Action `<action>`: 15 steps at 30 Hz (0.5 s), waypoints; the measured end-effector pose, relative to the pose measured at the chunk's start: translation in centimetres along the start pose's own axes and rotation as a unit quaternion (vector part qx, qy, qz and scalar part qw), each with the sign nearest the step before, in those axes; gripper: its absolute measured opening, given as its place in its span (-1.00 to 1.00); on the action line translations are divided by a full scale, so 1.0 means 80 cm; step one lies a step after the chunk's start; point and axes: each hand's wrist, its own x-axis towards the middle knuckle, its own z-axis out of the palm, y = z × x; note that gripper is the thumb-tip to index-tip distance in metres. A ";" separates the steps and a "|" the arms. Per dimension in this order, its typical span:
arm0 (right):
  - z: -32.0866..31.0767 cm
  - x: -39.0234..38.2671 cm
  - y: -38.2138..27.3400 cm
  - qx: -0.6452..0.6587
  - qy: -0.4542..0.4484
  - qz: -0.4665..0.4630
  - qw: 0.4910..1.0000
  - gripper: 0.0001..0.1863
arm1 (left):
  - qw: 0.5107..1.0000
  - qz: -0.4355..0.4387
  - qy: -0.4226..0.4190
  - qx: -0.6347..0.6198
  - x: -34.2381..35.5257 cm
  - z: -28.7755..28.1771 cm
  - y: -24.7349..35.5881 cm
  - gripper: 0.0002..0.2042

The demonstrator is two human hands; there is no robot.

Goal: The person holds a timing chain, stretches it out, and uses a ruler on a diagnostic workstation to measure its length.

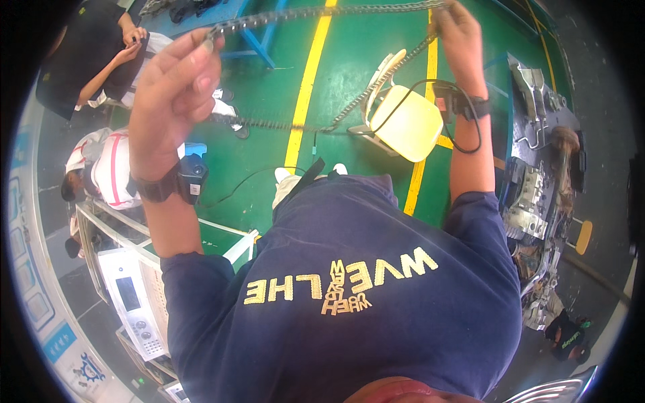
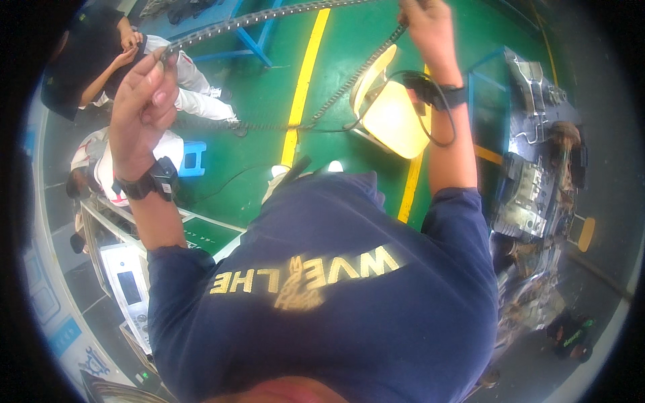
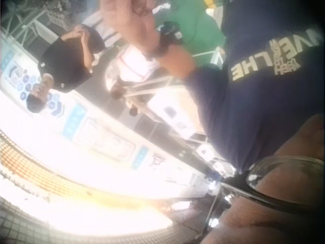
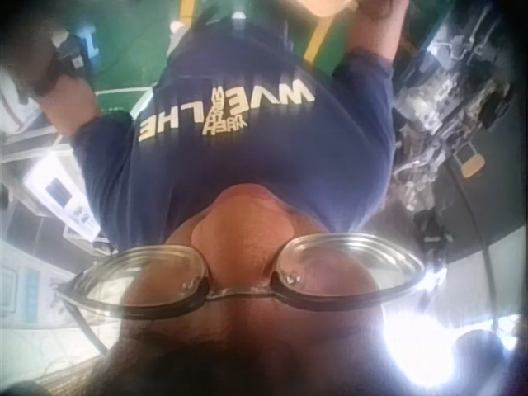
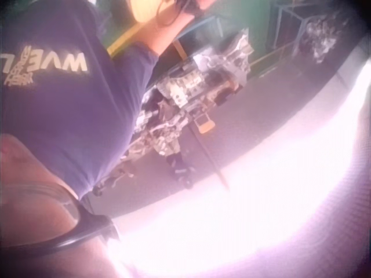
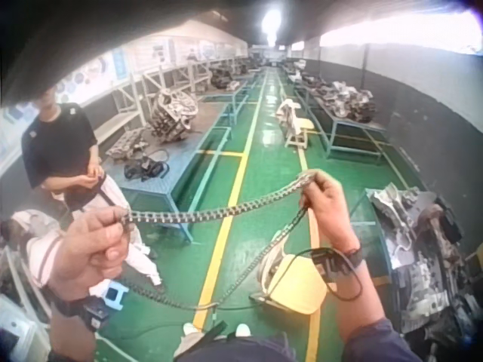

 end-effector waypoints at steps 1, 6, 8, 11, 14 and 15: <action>0.004 0.000 -0.016 0.017 -0.002 0.003 1.000 -0.86 | 1.000 0.000 0.009 0.007 -0.003 -0.004 -0.006 -0.71; 0.032 -0.008 -0.084 0.152 -0.057 -0.028 0.986 -0.86 | 0.997 0.021 0.071 0.024 -0.014 -0.031 -0.044 -0.69; 0.039 -0.011 -0.095 0.056 -0.113 -0.046 0.991 -0.89 | 0.998 0.007 0.056 0.018 -0.018 -0.048 -0.049 -0.68; 0.044 -0.009 -0.091 -0.011 -0.144 -0.043 0.989 -0.93 | 0.990 0.021 0.103 0.093 -0.030 -0.073 -0.052 -0.69; 0.043 0.002 -0.064 -0.080 -0.204 -0.068 0.973 -0.81 | 0.984 0.052 0.150 0.087 -0.046 -0.091 -0.050 -0.71; 0.047 0.001 -0.049 -0.089 -0.211 -0.069 0.971 -0.83 | 0.983 0.052 0.153 0.086 -0.051 -0.096 -0.046 -0.71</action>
